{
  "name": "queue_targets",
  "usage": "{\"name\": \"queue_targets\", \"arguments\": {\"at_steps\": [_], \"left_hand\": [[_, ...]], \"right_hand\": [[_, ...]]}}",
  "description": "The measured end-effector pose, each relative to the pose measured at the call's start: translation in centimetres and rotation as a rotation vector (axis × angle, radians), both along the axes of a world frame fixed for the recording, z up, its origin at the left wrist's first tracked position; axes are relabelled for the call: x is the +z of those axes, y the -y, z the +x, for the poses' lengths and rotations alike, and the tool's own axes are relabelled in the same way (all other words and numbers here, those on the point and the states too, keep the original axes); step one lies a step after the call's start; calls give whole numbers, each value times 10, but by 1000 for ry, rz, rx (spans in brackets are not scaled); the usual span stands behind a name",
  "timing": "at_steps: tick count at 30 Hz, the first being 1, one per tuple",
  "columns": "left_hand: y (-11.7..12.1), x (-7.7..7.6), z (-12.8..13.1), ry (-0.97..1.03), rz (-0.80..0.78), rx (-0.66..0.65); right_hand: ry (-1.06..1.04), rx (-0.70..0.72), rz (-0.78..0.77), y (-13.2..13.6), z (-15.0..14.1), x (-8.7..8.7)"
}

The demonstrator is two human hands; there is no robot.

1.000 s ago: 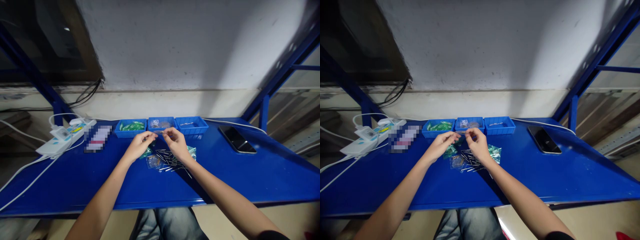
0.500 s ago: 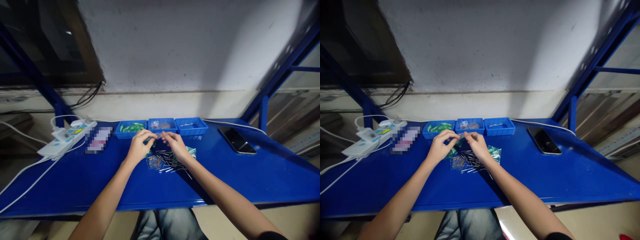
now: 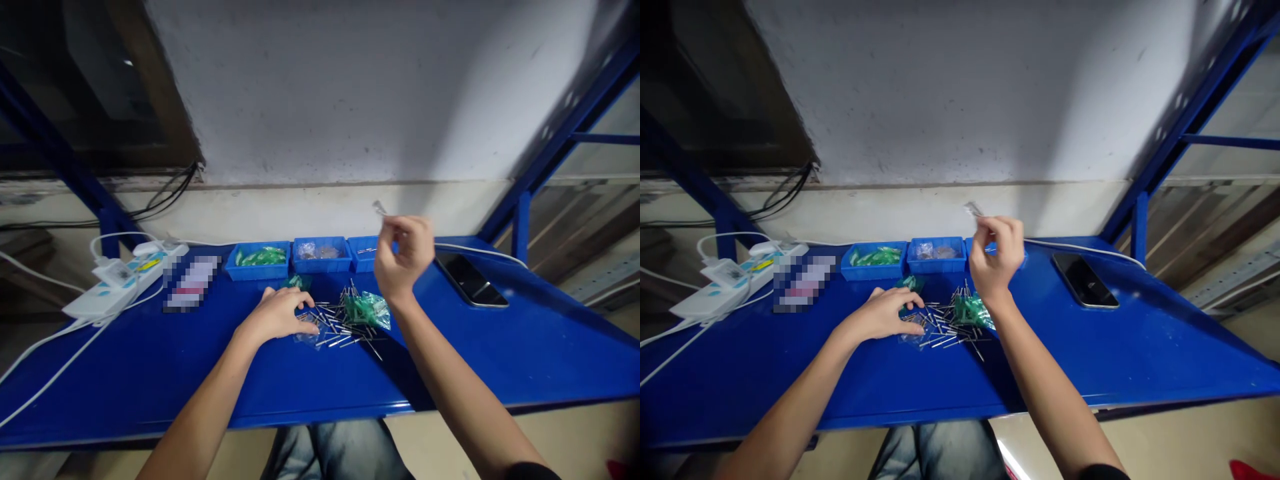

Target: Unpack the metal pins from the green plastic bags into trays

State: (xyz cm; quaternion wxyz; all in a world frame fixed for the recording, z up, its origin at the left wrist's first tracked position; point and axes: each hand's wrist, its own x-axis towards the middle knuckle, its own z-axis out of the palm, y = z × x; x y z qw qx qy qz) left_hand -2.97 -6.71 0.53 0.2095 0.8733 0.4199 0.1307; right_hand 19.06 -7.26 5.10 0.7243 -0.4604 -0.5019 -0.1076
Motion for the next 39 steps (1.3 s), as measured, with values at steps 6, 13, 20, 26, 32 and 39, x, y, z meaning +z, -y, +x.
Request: {"name": "queue_targets", "arguments": {"at_steps": [6, 13, 20, 26, 32, 39], "left_hand": [[-7, -11, 2, 120, -33, 47], [-10, -11, 4, 51, 59, 209], [-11, -2, 9, 531, 362, 286], [-4, -1, 17, 627, 392, 180], [-1, 4, 16, 553, 389, 235], [-1, 15, 12, 792, -181, 382]], "right_hand": [[562, 201, -522, -22, -8, -32], [483, 467, -735, -2, -33, -50], [-190, 869, -948, -1, -47, -50], [-793, 1027, -748, -2, -52, -51], [-617, 908, -696, -6, -47, -52], [81, 645, -378, 7, -48, -52]]}}
